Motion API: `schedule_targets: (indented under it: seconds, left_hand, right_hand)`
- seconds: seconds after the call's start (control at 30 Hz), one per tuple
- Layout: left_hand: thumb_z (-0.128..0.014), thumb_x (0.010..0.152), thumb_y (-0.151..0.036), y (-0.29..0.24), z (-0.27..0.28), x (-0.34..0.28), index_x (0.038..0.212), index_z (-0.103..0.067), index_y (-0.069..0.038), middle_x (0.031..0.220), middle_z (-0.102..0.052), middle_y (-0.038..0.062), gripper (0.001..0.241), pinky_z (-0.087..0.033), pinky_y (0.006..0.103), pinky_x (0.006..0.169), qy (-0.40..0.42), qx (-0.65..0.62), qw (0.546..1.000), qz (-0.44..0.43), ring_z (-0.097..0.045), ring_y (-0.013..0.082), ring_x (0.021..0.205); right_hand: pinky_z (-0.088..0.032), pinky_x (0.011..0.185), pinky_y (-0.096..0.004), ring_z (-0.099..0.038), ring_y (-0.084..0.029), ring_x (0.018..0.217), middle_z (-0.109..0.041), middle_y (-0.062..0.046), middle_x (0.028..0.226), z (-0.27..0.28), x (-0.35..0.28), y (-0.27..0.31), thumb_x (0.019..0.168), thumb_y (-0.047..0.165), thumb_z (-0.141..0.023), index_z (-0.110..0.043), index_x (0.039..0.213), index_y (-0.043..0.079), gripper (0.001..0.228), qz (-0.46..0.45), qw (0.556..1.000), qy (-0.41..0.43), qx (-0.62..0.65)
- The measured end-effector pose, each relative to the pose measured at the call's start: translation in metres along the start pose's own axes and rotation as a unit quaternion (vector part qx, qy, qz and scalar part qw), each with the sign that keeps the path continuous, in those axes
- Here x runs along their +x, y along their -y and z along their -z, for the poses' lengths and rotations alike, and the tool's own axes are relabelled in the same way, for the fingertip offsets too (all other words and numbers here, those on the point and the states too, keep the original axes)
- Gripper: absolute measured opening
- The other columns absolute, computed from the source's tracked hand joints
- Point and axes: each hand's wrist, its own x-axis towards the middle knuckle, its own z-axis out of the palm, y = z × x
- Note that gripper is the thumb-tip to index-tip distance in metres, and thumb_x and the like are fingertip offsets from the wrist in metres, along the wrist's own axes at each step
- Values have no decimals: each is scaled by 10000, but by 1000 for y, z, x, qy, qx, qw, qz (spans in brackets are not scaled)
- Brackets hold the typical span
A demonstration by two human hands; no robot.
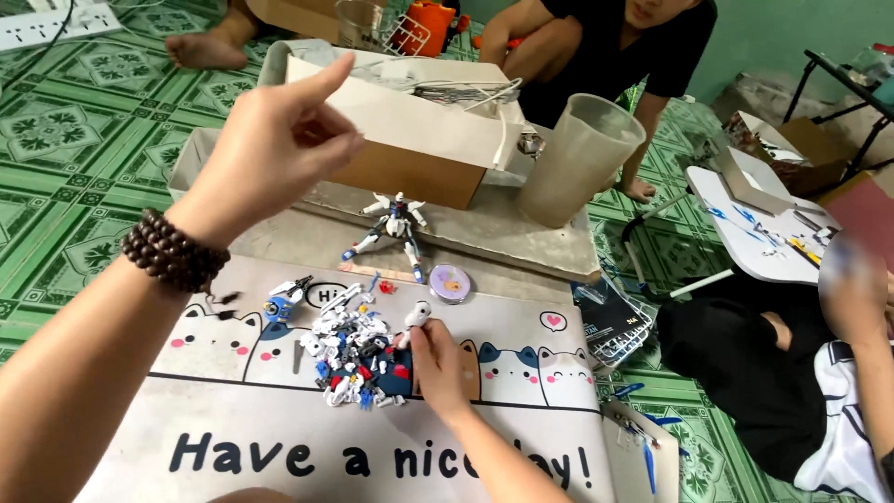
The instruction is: The person assembles a white and blue action figure by hand, picking up small plastic parts from a pile and snapping them together. They work on a mat with a cartoon cat design, occasionally adjusting the camera or looking at a partially assembled figure nearby.
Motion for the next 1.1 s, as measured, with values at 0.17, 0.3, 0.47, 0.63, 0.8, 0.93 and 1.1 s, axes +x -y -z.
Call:
schedule_targets:
  seconds: [0.17,0.3,0.47,0.63,0.8,0.93,1.1]
  left_hand:
    - [-649,825,-40,-27,-15,-5,1359,-404,48,841,-703,74,594,-520,246,697,30,18,999,19,-616,104,682]
    - [-636,804,-58,-38,-34,-36,1346,-444,8,710,-689,51,578,-553,227,653,105,70,991,50,-633,119,586]
    - [-651,764,-164,-64,-47,-74,1160,-645,-149,730,-744,-16,396,-522,248,693,155,114,973,125,-676,73,656]
    - [-693,721,-242,-88,-37,-111,886,-766,-183,758,-795,-48,190,-545,227,665,177,174,945,211,-742,58,664]
    - [-633,767,-193,-103,-15,-143,842,-738,-149,763,-791,-34,137,-552,259,656,196,148,957,152,-755,88,653]
    - [-656,750,-176,-83,-18,-165,868,-738,-159,783,-780,-46,145,-528,258,644,167,135,966,147,-723,91,663]
    - [-667,775,-212,-45,-50,-156,865,-738,-164,784,-771,-62,125,-518,224,650,117,53,978,166,-673,61,635]
  right_hand:
    - [-475,632,-259,-662,-169,780,-691,-92,798,5,2,24,897,243,-479,-589,883,44,227,-150,988,-6,32]
    - [-460,677,-244,-599,-134,742,-689,-91,865,12,-2,36,926,240,-469,-608,985,33,257,-173,983,9,68]
    - [-491,742,-263,-636,-159,787,-660,-69,824,14,0,1,922,234,-493,-612,967,37,235,-91,991,14,93]
    - [-475,719,-279,-624,-159,756,-639,-62,795,11,21,-64,923,224,-538,-603,905,38,198,-3,991,7,136]
    - [-308,323,-197,-677,-176,758,-688,-143,823,16,9,-18,941,191,-519,-550,946,35,159,-158,958,8,239]
    - [-535,732,-292,-665,-223,748,-685,-156,802,17,7,-22,950,156,-485,-557,906,24,157,-114,971,5,211]
    - [-554,772,-323,-656,-213,768,-665,-143,831,19,5,-11,939,198,-513,-552,949,31,171,-116,964,26,237]
